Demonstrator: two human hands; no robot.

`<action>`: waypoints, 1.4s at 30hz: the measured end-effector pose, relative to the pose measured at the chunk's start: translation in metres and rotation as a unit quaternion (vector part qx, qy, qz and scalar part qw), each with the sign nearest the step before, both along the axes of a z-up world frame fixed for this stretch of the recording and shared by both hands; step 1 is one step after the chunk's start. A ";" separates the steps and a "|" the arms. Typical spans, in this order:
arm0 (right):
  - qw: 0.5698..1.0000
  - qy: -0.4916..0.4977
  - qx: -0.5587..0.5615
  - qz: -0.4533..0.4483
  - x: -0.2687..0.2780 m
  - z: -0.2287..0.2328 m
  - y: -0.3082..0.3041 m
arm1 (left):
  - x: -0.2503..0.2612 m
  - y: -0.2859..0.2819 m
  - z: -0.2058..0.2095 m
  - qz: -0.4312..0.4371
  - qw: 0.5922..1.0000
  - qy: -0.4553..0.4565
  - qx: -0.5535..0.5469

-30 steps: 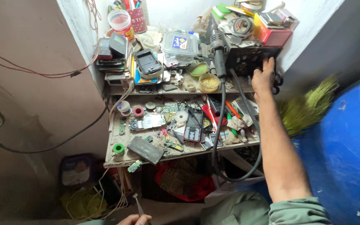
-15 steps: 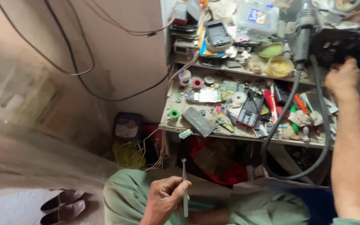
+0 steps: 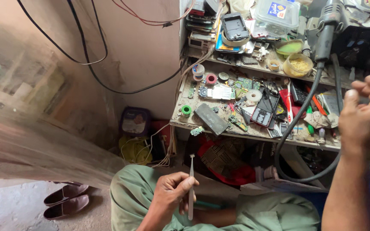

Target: The person sits on the floor and uses a hot air gun to heat a small green circuit board. They then use a toothbrush to scrub the board and tweezers to pick at components. The person handles the circuit board and tools on a cluttered workbench.

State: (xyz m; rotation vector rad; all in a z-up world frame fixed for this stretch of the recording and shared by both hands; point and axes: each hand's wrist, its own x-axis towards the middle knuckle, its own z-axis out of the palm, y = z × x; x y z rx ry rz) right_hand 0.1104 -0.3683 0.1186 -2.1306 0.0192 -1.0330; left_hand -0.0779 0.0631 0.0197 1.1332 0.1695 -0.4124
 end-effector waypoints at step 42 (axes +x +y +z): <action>0.990 0.033 -0.055 0.122 -0.052 -0.029 0.166 | 0.116 -0.033 0.033 0.166 0.564 -0.563 0.580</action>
